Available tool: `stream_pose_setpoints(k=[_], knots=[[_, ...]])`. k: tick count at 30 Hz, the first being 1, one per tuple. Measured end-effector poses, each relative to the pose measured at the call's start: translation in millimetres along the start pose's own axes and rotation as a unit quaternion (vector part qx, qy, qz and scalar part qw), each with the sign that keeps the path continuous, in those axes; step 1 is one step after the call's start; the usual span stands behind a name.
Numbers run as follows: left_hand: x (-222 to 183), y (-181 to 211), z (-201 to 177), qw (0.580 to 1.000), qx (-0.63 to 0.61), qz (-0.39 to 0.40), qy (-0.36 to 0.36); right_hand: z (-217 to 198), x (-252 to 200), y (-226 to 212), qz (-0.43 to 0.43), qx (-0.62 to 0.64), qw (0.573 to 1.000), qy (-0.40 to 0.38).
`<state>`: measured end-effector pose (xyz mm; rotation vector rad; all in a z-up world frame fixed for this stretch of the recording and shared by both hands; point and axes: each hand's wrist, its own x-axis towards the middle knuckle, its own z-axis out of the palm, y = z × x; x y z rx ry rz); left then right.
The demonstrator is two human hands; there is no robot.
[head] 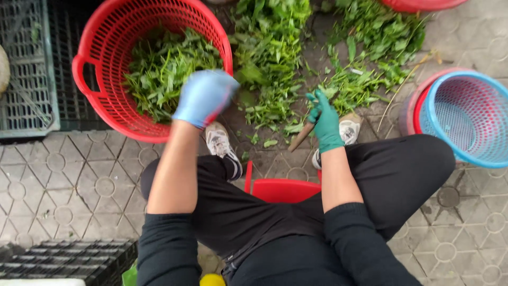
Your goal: Sorting and trimming leafy greens from a pile and placing them into a red basket
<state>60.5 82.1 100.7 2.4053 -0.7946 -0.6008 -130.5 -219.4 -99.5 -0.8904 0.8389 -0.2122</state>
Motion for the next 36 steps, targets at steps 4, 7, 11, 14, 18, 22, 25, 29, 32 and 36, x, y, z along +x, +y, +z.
stream_pose_setpoints(k=[4,7,11,14,18,22,25,29,32,36], knots=[[-9.9,-79.2,-25.3,0.917,0.335,-0.059,0.209,-76.4,62.1,104.4,0.074,-0.026,0.99,0.12],[-21.3,-50.7,-33.7,0.956,0.233,-0.053,0.167,-87.0,74.4,153.3,0.117,-0.099,0.981,0.119],[-29.9,-22.3,-18.3,0.986,0.157,0.049,0.04,-69.2,74.2,179.3,0.139,-0.252,0.947,0.14],[-26.6,-20.6,0.6,0.975,0.208,0.07,0.023,-70.2,93.5,205.3,0.102,-0.337,0.924,0.147],[-17.3,-19.1,21.7,0.977,0.211,0.037,0.014,-95.7,141.1,249.6,0.13,-0.465,0.869,0.111],[-10.8,-22.5,24.1,0.972,0.23,0.046,0.023,-72.4,132.3,230.2,0.047,-0.468,0.881,0.047],[0.0,-32.2,37.2,0.967,0.242,0.063,0.044,-27.9,87.0,168.2,-0.005,-0.456,0.89,-0.008],[17.3,-28.6,59.1,0.968,0.232,0.089,0.044,-12.4,51.1,103.2,0.036,-0.433,0.899,-0.061],[38.3,-23.7,96.4,0.944,0.26,0.168,0.115,12.4,5.0,32.9,0.024,-0.358,0.92,-0.161],[49.3,23.0,117.5,0.918,0.197,0.293,0.179,22.9,-12.7,-11.1,0.027,-0.278,0.941,-0.193]])
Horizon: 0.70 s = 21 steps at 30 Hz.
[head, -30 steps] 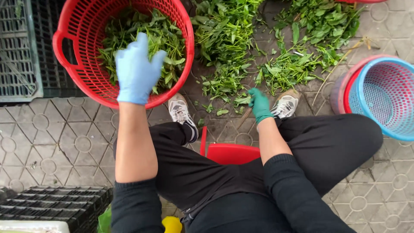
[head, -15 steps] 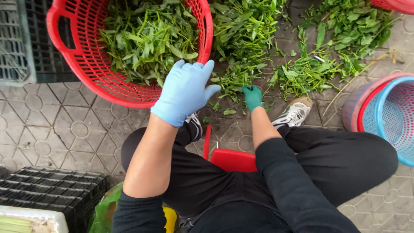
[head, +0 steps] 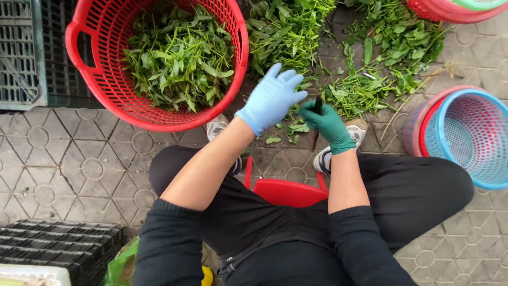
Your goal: Sorting and trimming leafy greens from a pile and placing them into a red basket
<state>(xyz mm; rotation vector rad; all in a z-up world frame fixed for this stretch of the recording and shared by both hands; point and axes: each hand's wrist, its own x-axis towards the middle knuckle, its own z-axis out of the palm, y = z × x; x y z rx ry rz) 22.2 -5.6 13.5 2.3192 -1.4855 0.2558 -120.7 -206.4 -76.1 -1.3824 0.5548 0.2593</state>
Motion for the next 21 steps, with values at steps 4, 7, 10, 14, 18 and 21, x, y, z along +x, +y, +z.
stream_pose_setpoints(k=[4,7,10,14,18,21], knots=[[10.8,-3.1,-32.3,0.995,0.083,0.031,-0.048,-12.0,3.4,-11.6,-0.061,0.078,0.995,-0.009],[9.4,-39.6,-91.5,0.967,0.235,-0.048,-0.082,-11.1,22.2,0.9,-0.065,0.095,0.993,0.027],[-26.3,-74.5,-125.0,0.935,0.27,-0.219,-0.064,-11.4,36.1,38.7,0.021,0.036,0.99,0.136],[-50.6,-85.4,-140.3,0.936,0.174,-0.299,-0.056,-21.2,84.7,144.1,0.137,-0.027,0.958,0.25],[-62.2,-72.3,-116.7,0.959,0.059,-0.236,-0.142,-29.8,153.7,247.8,0.091,-0.263,0.917,0.285],[-65.5,-59.2,-99.6,0.956,0.004,-0.238,-0.174,1.7,143.7,221.2,0.099,-0.253,0.924,0.268]])
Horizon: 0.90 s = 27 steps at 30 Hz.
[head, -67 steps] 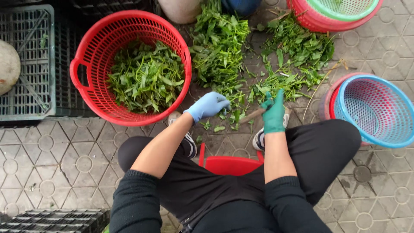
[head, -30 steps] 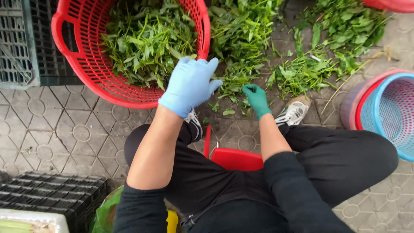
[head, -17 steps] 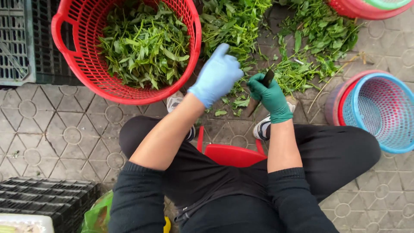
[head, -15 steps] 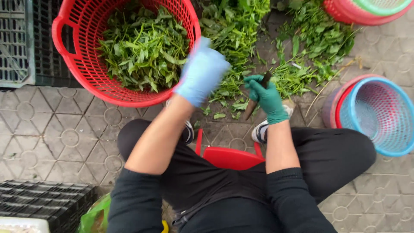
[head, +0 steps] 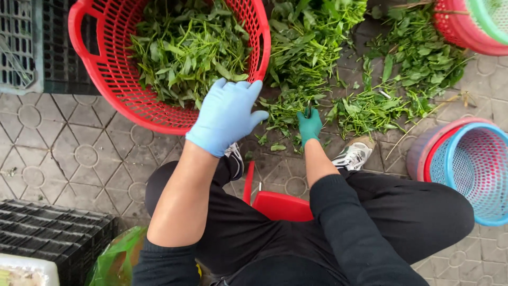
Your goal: Sorting and trimming leafy greens from a pile and placing them into a red basket
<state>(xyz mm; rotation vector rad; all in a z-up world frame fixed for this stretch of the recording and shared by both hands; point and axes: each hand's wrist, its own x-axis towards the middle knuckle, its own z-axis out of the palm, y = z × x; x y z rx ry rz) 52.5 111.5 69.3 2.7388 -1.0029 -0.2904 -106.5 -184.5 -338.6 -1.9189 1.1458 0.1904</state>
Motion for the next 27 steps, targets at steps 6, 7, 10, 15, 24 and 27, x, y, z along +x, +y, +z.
stream_pose_setpoints(k=[6,7,10,15,24,27], knots=[[14.1,2.3,0.1,1.0,0.001,-0.008,-0.003,-4.9,1.5,-19.0,-0.019,-0.04,0.999,0.002],[15.8,1.5,1.1,1.0,0.012,-0.006,0.005,-24.5,-19.0,-41.1,-0.024,0.023,0.999,-0.043],[21.2,3.1,4.9,1.0,0.015,-0.001,0.01,-66.1,-45.1,-54.2,-0.032,0.123,0.988,-0.09],[35.5,6.3,1.6,1.0,0.015,0.019,0.004,-123.6,-85.4,-83.3,-0.041,0.229,0.969,-0.079],[43.3,5.4,13.7,0.999,0.011,0.02,0.046,-175.3,-140.3,-172.7,-0.123,0.229,0.963,-0.072],[44.8,7.6,-3.0,0.986,0.009,0.034,0.162,-165.3,-157.4,-217.9,-0.138,0.238,0.96,-0.057]])
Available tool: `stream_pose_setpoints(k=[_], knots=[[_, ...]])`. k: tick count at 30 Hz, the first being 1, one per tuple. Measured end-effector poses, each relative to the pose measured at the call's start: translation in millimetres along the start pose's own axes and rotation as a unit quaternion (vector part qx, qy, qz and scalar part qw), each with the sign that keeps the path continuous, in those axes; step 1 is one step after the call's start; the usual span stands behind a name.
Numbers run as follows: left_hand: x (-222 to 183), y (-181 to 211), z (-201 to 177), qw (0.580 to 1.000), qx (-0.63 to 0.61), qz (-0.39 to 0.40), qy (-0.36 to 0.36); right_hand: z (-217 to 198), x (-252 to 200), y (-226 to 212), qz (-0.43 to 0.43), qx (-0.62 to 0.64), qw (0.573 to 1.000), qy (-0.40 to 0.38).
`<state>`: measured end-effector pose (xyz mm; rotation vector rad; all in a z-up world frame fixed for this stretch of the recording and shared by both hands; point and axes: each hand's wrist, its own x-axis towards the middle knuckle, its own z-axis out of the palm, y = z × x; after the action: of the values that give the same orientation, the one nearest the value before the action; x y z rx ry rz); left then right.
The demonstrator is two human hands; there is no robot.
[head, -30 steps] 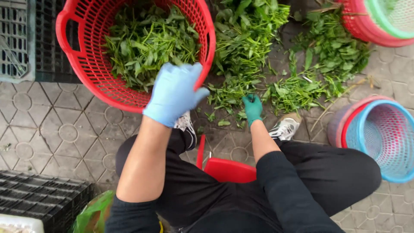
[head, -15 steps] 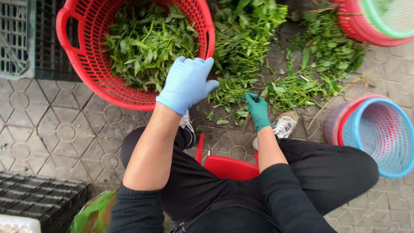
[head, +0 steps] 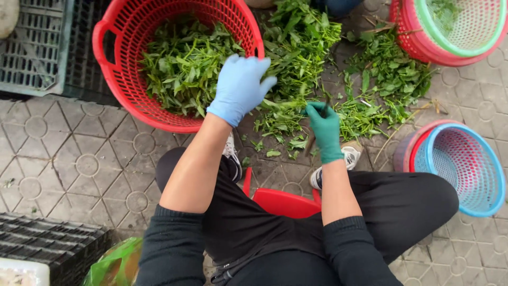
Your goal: Sorting and trimming leafy greens from a pile and placing them into a red basket
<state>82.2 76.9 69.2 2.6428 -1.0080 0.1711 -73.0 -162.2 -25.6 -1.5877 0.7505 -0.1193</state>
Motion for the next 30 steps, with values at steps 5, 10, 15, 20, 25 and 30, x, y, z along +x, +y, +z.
stream_pose_setpoints(k=[5,10,15,20,25,30], knots=[[14.2,-5.1,-53.7,0.976,-0.039,-0.015,0.213,92.4,-8.7,-96.4,-0.043,0.066,0.982,-0.171],[-1.0,-9.3,-68.7,0.967,-0.075,-0.102,0.221,97.4,32.2,-87.2,-0.015,-0.039,0.978,-0.202],[-6.4,-12.4,-79.1,0.969,-0.113,-0.102,0.193,15.9,103.8,88.3,0.052,-0.165,0.978,-0.116],[5.8,-5.3,-65.5,0.981,-0.08,-0.045,0.17,-17.4,104.0,216.8,0.144,-0.35,0.922,-0.083],[10.9,4.8,-49.4,0.991,-0.074,-0.024,0.107,4.8,108.8,249.2,0.151,-0.421,0.889,-0.096],[20.4,11.1,-35.2,0.996,-0.056,0.006,0.075,-11.3,98.3,228.1,0.151,-0.395,0.896,-0.139]])
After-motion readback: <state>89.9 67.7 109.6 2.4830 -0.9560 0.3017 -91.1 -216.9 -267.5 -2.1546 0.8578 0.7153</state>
